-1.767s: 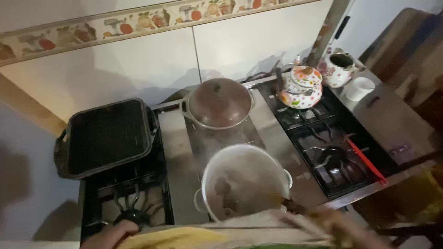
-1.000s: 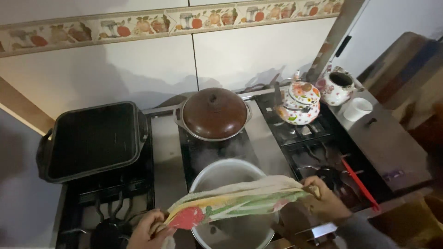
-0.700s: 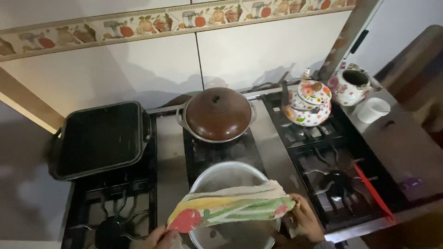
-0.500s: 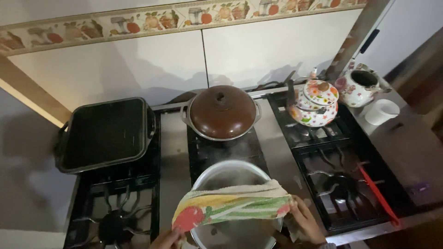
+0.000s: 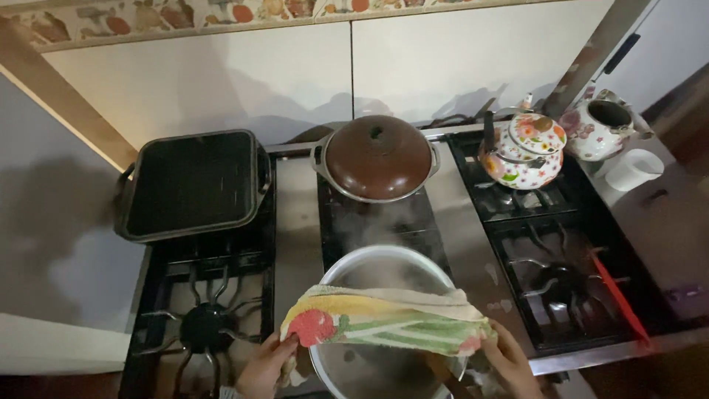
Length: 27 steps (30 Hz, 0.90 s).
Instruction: The recorder is cooking and stirring a pot on a gas stove.
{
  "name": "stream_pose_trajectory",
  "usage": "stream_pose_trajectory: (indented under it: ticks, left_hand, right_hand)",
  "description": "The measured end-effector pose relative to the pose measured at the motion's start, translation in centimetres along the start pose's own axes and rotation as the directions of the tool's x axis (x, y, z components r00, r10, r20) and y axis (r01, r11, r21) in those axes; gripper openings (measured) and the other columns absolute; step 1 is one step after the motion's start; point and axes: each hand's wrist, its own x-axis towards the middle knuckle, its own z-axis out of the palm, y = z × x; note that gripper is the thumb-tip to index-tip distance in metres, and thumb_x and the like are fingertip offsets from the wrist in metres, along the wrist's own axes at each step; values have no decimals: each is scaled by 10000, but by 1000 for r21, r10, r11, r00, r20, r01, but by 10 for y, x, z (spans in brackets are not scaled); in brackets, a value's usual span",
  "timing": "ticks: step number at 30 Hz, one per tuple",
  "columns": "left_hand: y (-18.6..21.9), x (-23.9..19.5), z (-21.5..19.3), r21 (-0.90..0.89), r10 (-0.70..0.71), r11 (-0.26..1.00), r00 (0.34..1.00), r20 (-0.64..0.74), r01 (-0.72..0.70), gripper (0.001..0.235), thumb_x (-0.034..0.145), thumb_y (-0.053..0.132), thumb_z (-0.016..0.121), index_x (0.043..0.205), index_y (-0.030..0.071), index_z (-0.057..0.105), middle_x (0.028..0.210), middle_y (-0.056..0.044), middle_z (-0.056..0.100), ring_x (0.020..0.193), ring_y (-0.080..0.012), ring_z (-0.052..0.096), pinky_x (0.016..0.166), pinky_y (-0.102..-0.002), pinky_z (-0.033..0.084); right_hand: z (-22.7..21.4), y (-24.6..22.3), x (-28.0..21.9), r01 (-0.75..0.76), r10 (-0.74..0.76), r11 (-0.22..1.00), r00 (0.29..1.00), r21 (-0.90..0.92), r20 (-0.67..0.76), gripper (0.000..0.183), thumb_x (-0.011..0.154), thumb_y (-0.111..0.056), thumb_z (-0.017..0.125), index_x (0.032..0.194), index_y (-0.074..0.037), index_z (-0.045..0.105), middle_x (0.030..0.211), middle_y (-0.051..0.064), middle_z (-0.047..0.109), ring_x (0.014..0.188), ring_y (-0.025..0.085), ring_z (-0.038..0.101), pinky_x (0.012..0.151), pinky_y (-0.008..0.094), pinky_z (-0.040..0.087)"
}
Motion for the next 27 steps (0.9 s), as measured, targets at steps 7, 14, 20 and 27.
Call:
stream_pose_trajectory:
  ticks: [7, 14, 20, 27]
  left_hand:
    - [-1, -34, -37, 0, -119, 993, 991, -61, 119, 375, 976, 291, 661, 1296, 96, 661, 696, -21, 524, 506, -107, 405, 454, -304, 310]
    - [20, -86, -103, -93, -9, 996, 995, -98, 0, 382, 949, 129, 655, 1320, 38, 651, 877, 14, 693, 685, -58, 598, 610, -257, 480]
    - [84, -160, -173, 103, 5, 995, 1000, -17, -3, 307, 994, 276, 644, 1208, 64, 704, 762, -24, 527, 615, -137, 419, 551, -314, 325]
    - [102, -172, -266, -76, 243, 968, 967, 72, -238, 254, 993, 250, 627, 1088, 25, 696, 797, 28, 616, 669, -58, 536, 603, -248, 427]
  right_hand:
    - [69, -70, -87, 20, -35, 989, 994, -147, -100, 595, 974, -277, 591, 1437, 87, 503, 1344, 235, 656, 1261, 291, 609, 1066, 412, 445]
    - [141, -48, -132, -178, 107, 964, 939, -198, -326, 654, 963, -278, 589, 1523, 7, 408, 1398, 197, 602, 1286, 282, 583, 1061, 441, 437]
    - [215, 13, -142, -124, 61, 971, 955, -205, -289, 638, 992, -312, 568, 1551, -36, 434, 1407, 186, 610, 1254, 268, 585, 1011, 410, 458]
    - [390, -18, -157, 424, -308, 307, 891, -852, 333, 874, 761, -316, 830, 1480, -80, 394, 1335, 151, 538, 1112, 313, 650, 965, 397, 553]
